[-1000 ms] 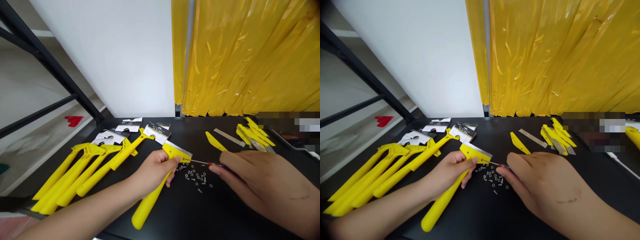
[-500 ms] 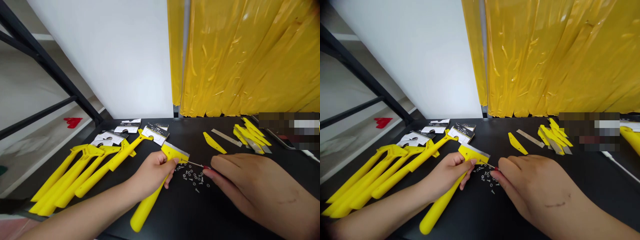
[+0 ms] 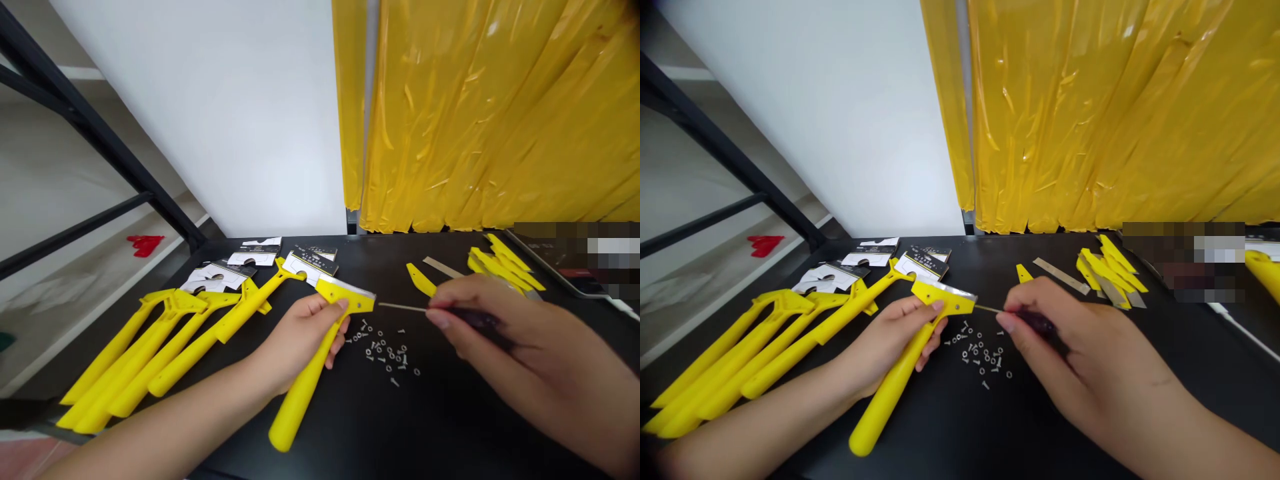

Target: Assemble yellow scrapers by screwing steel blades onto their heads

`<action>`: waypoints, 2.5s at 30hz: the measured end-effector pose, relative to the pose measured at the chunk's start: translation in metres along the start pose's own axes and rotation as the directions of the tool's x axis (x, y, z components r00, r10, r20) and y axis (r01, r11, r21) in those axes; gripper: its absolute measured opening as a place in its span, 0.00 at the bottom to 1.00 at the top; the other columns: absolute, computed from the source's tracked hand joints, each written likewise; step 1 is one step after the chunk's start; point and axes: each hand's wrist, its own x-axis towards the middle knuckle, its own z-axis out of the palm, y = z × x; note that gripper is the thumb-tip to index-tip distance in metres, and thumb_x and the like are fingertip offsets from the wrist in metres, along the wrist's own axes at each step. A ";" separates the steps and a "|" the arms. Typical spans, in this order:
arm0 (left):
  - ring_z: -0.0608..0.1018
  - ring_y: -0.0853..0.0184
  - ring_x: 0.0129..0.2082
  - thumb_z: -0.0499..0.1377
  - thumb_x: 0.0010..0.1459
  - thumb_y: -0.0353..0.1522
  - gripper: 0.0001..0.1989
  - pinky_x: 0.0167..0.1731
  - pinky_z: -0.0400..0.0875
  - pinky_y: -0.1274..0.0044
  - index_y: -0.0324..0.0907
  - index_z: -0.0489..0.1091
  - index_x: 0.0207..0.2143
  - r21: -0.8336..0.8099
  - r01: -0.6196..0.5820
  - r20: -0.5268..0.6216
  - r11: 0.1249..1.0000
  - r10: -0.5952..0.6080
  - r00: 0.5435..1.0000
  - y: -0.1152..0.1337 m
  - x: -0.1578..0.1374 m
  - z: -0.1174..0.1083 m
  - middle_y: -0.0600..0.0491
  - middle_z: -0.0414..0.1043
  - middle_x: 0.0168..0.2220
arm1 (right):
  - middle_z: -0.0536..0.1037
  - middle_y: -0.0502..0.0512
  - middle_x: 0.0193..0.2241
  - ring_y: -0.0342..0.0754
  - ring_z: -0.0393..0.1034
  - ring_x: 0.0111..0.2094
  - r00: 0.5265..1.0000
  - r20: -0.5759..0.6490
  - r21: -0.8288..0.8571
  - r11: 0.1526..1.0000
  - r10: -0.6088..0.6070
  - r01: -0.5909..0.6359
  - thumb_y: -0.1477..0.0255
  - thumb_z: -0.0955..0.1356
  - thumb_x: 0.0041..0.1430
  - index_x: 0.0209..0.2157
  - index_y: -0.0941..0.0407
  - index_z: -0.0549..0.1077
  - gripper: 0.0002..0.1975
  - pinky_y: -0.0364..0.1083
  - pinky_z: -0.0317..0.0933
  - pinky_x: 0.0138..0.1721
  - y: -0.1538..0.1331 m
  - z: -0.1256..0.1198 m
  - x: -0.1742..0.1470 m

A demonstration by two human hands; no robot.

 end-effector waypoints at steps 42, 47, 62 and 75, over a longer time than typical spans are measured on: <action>0.78 0.69 0.26 0.68 0.70 0.44 0.16 0.28 0.74 0.79 0.40 0.78 0.40 -0.069 -0.090 0.092 0.993 0.097 0.991 0.018 -0.012 -0.008 0.51 0.79 0.29 | 0.81 0.48 0.32 0.50 0.82 0.29 0.836 0.485 -0.106 0.932 -0.255 0.346 0.81 0.62 0.73 0.63 0.47 0.79 0.26 0.48 0.68 0.31 0.032 0.038 -0.005; 0.77 0.71 0.24 0.71 0.68 0.45 0.16 0.27 0.73 0.81 0.40 0.78 0.39 -0.075 -0.078 0.099 0.994 0.086 0.991 0.020 -0.013 -0.007 0.52 0.80 0.28 | 0.82 0.48 0.32 0.50 0.82 0.29 0.850 0.473 -0.148 0.930 -0.233 0.337 0.79 0.62 0.72 0.58 0.47 0.81 0.23 0.48 0.67 0.29 0.034 0.040 -0.005; 0.79 0.69 0.27 0.68 0.69 0.47 0.17 0.24 0.74 0.82 0.41 0.78 0.39 0.071 0.035 0.284 0.997 -0.054 0.957 0.015 -0.018 -0.004 0.54 0.79 0.28 | 0.90 0.50 0.36 0.56 0.86 0.32 0.929 0.337 -0.408 0.913 0.151 0.000 0.63 0.65 0.76 0.46 0.45 0.84 0.13 0.49 0.64 0.30 0.062 0.046 -0.001; 0.81 0.68 0.30 0.72 0.63 0.48 0.19 0.24 0.73 0.82 0.40 0.79 0.37 0.128 0.079 0.330 0.989 -0.118 0.937 0.013 -0.020 0.000 0.54 0.77 0.30 | 0.83 0.51 0.32 0.53 0.78 0.30 0.859 0.426 -0.251 0.949 0.283 -0.189 0.62 0.63 0.74 0.43 0.47 0.79 0.13 0.49 0.63 0.34 0.051 0.043 0.000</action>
